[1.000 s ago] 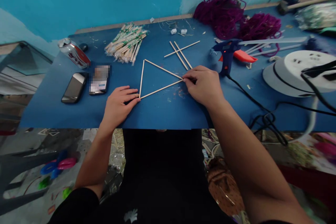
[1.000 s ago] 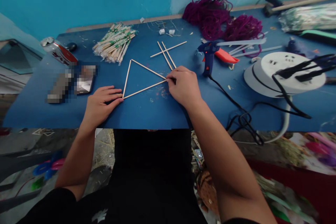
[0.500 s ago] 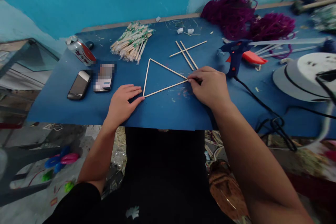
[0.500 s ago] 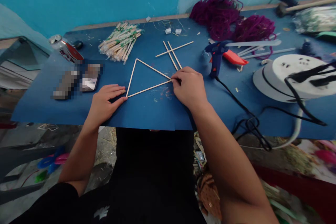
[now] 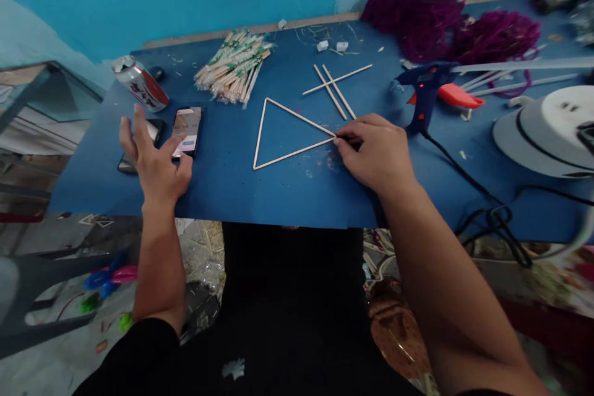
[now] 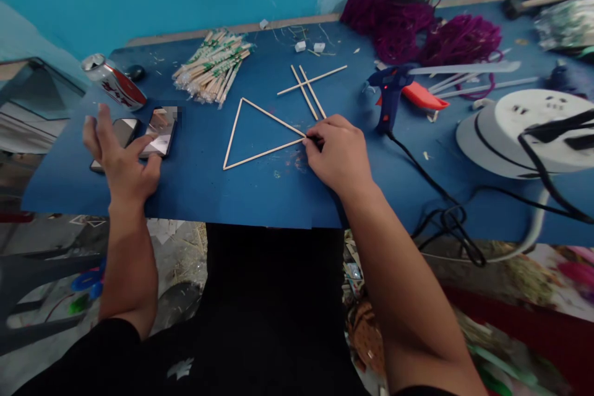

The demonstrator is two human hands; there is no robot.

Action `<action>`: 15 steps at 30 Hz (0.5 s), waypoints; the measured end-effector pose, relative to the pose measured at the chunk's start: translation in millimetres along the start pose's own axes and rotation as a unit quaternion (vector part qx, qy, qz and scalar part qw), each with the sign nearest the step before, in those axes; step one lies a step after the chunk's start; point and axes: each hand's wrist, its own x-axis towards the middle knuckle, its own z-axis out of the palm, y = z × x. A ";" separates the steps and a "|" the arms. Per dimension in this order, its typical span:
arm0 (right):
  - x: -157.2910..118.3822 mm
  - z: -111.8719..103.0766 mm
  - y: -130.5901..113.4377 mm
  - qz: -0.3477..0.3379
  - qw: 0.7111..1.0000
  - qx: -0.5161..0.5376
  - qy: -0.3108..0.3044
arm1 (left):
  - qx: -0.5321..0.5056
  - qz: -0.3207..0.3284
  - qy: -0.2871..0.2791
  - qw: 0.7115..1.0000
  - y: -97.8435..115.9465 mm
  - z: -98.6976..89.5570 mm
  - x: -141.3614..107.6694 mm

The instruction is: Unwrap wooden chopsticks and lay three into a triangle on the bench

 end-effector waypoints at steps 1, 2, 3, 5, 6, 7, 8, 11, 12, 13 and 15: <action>-0.3 -0.1 -0.1 0.000 1.000 0.001 -0.002 | -0.005 0.000 -0.002 1.000 -0.4 0.9 -0.7; -0.6 -0.1 -0.2 0.001 1.000 0.002 -0.001 | -0.011 -0.001 0.001 1.000 -0.5 2.1 -1.2; -0.8 -0.1 -0.3 0.001 1.000 0.002 0.001 | -0.016 0.000 0.002 1.000 -0.5 3.4 -1.6; -1.0 0.0 -0.8 0.001 1.000 0.002 0.005 | -0.024 -0.001 0.000 1.000 -0.5 6.0 -1.8; -0.9 0.1 -1.0 0.002 1.000 0.002 0.005 | -0.026 -0.003 -0.004 1.000 -0.3 7.1 -1.8; -0.9 0.2 -1.2 0.003 1.000 0.002 0.004 | -0.028 -0.006 -0.005 1.000 0.0 7.9 -1.9; -0.9 0.2 -1.3 0.004 1.000 0.001 0.002 | -0.030 -0.012 -0.005 0.999 0.4 8.6 -2.0; -1.0 -0.1 -1.9 0.006 1.000 -0.001 -0.004 | -0.033 -0.022 0.008 0.999 -0.5 8.9 -1.6; -1.2 -0.3 -2.1 0.007 1.000 -0.002 -0.005 | -0.030 -0.024 0.014 0.999 -2.2 8.1 -0.7; -1.3 -0.4 -2.4 0.006 1.000 -0.003 -0.005 | -0.028 -0.022 0.014 0.999 -4.4 6.8 0.8; -1.6 -0.7 -3.0 0.003 1.000 -0.008 -0.006 | -0.030 -0.012 -0.007 0.999 -9.4 2.1 6.0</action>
